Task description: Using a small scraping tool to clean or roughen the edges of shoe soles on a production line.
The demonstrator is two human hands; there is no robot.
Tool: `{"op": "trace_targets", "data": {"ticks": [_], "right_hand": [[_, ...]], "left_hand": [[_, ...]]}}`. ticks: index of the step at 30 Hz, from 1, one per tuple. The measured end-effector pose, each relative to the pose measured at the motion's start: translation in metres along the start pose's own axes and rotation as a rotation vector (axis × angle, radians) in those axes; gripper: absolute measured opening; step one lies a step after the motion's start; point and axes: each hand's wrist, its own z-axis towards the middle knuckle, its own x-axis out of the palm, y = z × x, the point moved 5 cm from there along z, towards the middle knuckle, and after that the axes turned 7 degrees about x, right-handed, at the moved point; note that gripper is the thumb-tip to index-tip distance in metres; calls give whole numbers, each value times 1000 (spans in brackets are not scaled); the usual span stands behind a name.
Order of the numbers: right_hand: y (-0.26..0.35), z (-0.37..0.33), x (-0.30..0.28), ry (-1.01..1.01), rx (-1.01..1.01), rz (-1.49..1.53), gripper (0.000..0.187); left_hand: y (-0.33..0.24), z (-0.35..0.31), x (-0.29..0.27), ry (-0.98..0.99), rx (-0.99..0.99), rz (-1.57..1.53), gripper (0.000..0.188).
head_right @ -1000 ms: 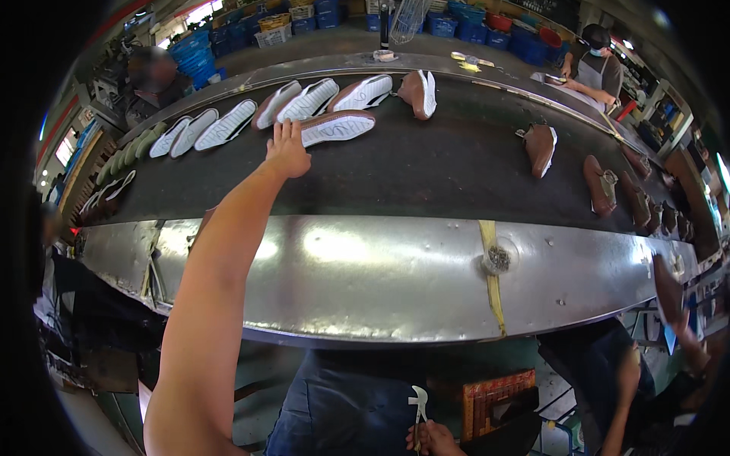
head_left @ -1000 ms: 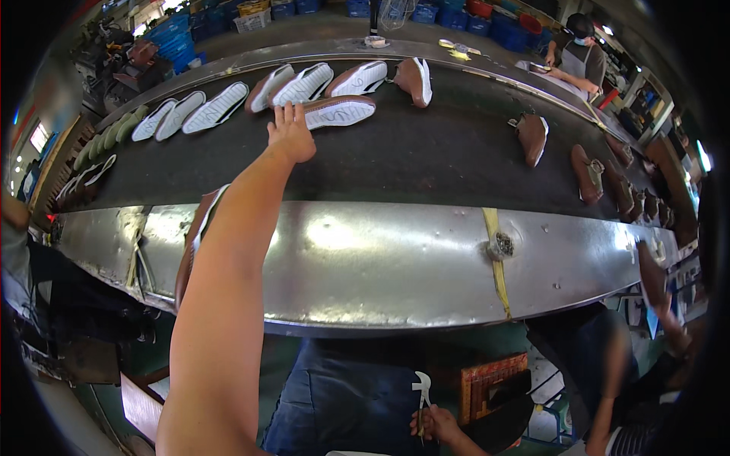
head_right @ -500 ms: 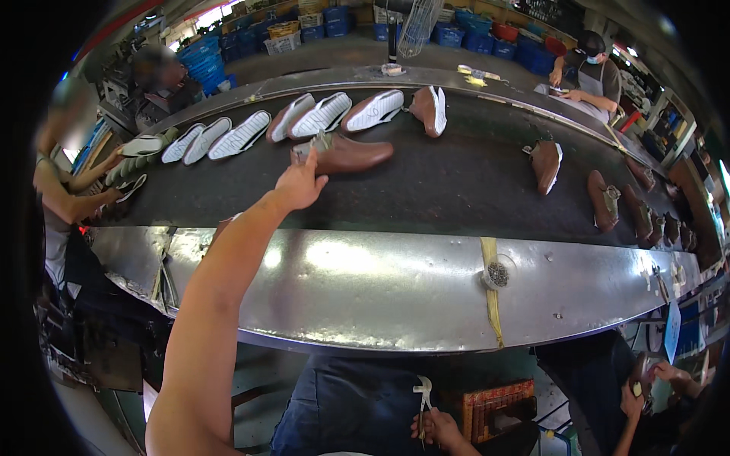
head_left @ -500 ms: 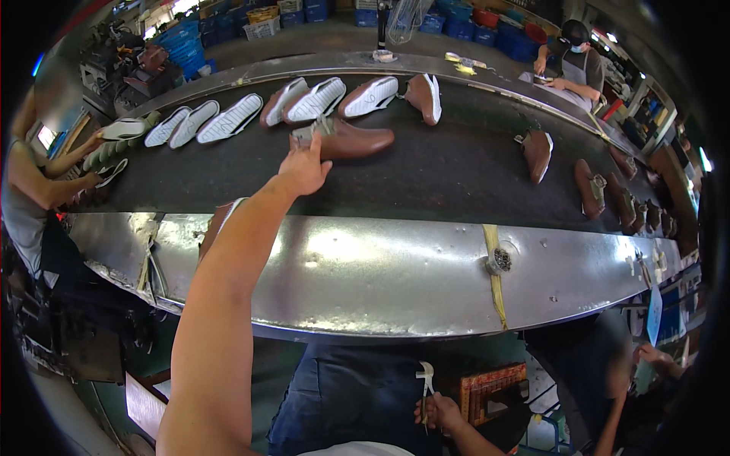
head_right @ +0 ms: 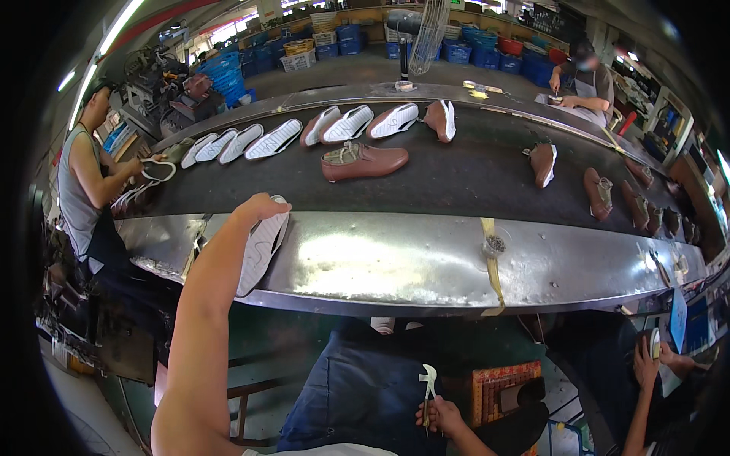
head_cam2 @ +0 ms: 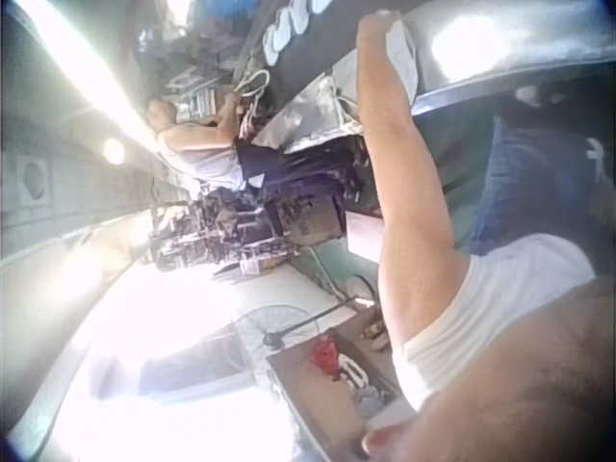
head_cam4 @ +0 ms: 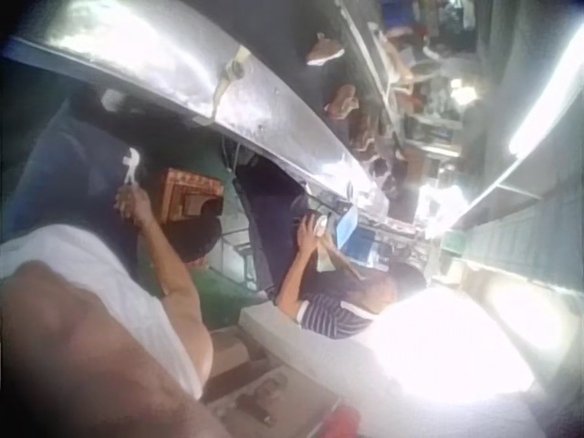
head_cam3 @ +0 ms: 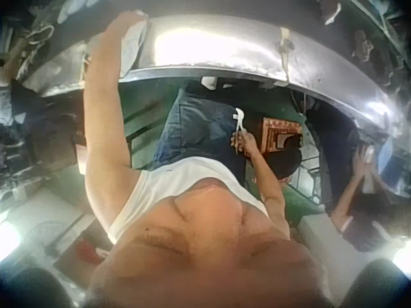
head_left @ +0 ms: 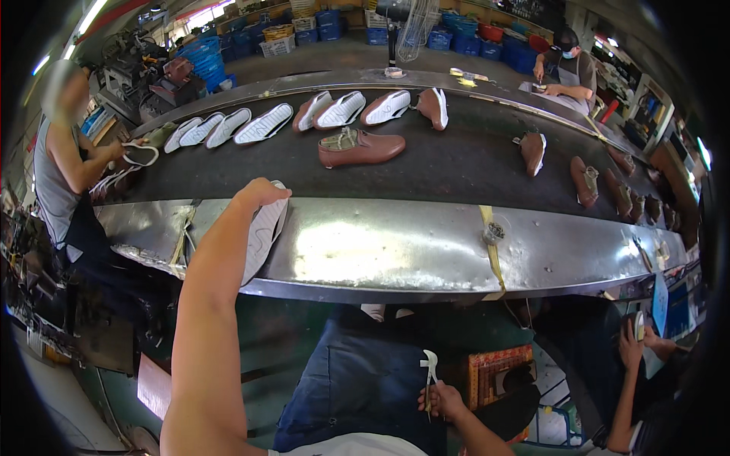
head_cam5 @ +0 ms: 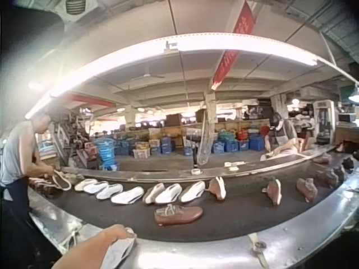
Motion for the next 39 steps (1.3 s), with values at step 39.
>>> {"op": "trace_targets", "data": {"ticks": [39], "right_hand": [[29,-106,235,113,-21,-703,26]], "left_hand": [[6,-431,217,103,793,-1029,54]]}}
